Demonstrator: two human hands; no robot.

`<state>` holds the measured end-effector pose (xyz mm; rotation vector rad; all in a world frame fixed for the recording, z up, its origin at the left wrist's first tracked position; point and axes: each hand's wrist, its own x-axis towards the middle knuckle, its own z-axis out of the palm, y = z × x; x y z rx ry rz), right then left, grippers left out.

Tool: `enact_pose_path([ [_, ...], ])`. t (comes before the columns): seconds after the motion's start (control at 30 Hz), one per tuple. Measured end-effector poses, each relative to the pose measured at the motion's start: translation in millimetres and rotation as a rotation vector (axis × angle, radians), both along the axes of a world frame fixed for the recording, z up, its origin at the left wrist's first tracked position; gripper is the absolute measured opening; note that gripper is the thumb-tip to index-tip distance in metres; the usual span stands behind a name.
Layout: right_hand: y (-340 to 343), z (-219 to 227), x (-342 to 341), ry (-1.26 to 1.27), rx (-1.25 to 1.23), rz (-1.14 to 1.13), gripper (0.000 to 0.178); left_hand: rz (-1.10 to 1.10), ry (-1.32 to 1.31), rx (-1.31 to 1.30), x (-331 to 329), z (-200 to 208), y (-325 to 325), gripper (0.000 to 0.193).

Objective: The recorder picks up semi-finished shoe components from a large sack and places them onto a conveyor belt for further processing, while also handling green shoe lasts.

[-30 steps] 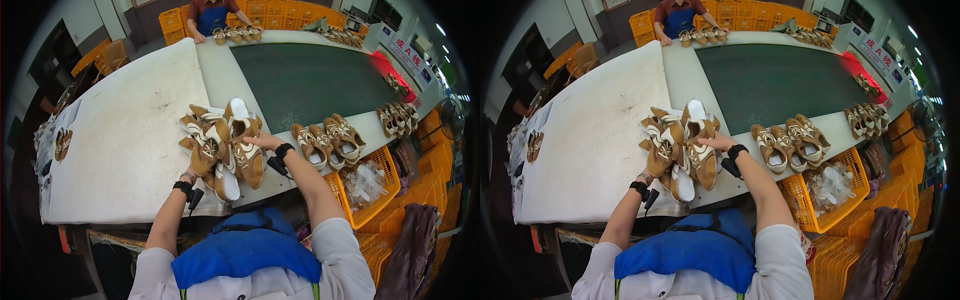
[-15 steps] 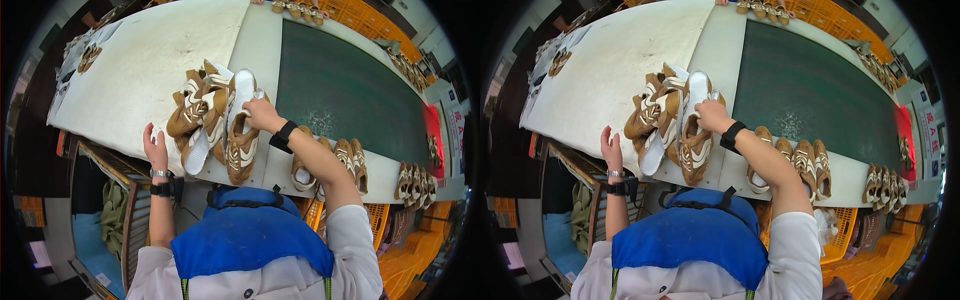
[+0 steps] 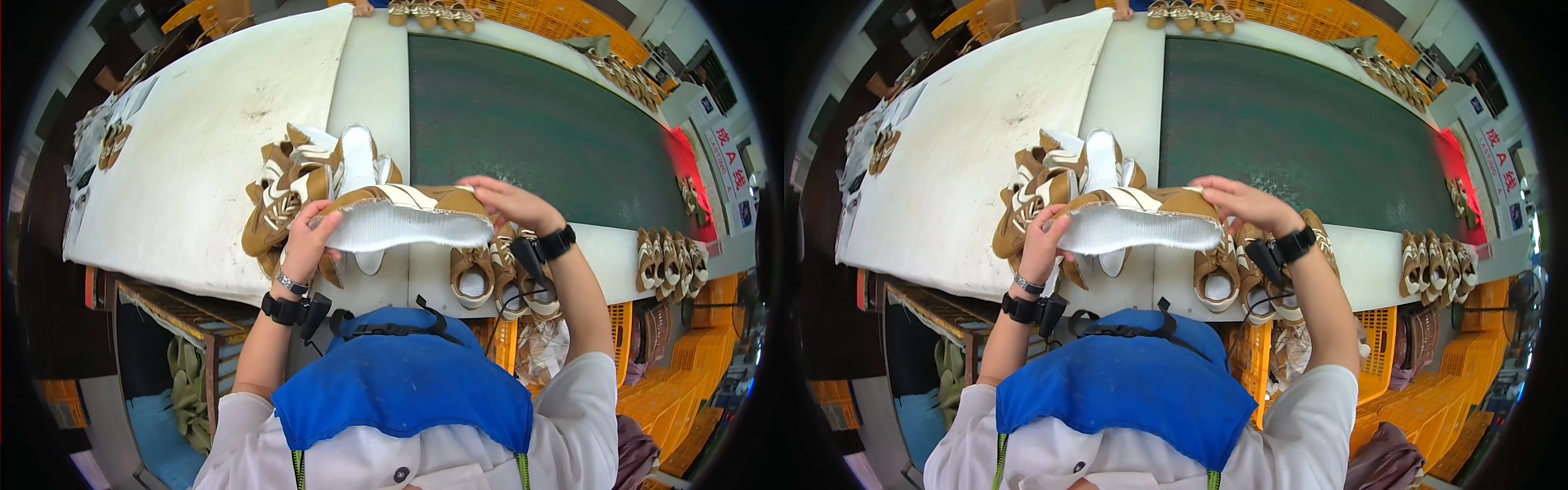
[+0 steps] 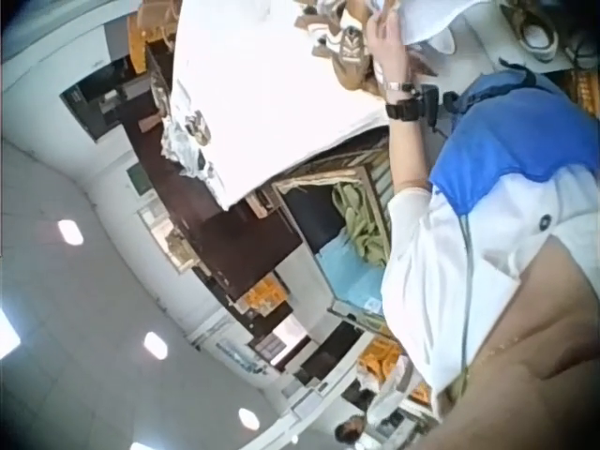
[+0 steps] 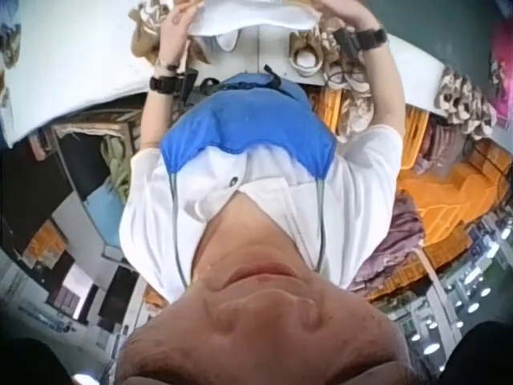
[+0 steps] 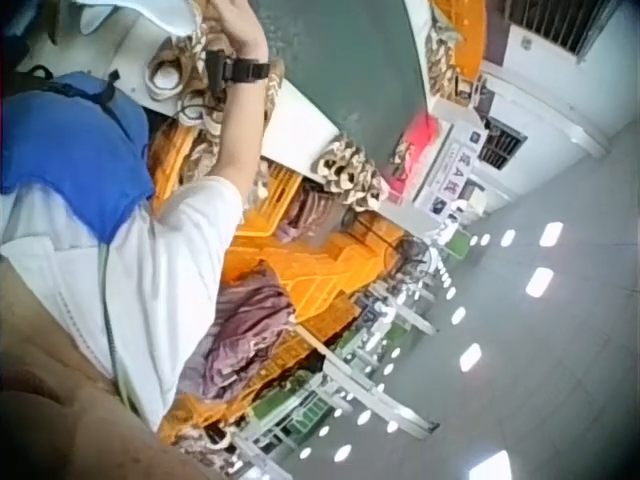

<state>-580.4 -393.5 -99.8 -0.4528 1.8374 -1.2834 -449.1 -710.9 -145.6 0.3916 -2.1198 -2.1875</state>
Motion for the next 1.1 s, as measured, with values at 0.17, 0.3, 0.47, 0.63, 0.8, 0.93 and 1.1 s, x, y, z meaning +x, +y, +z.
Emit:
enact_pose_path([
  [0.17, 36, -17, 29, -0.209, -0.439, -0.247, 0.03, -0.233, -0.093, 0.055, -35, 2, 11, 0.043],
  [0.3, 47, -1, 61, -0.164, -0.434, -0.458, 0.03, -0.247, 0.033, 0.011, -54, -7, 33, 0.05],
  [0.47, 56, 3, 74, -0.177, -0.555, -0.463, 0.025, -0.279, 0.085, 0.056, -64, 1, 38, 0.051],
  [0.63, 21, 26, 39, 0.142, -0.369, -0.337, 0.016, -0.147, 0.034, -0.129, -48, -19, 8, 0.036],
  [0.8, -68, 15, -71, 0.755, -0.099, -0.205, 0.02, -0.307, 0.052, -0.512, -4, -46, 0, 0.032],
  [0.93, -144, -14, -171, 1.146, 0.107, -0.133, 0.057, -0.328, 0.028, -0.656, 10, -56, 2, 0.032],
  [1.1, -217, -80, -174, 0.791, 0.36, 0.152, 0.088, -0.321, 0.029, -0.716, 21, -73, 2, 0.033],
])
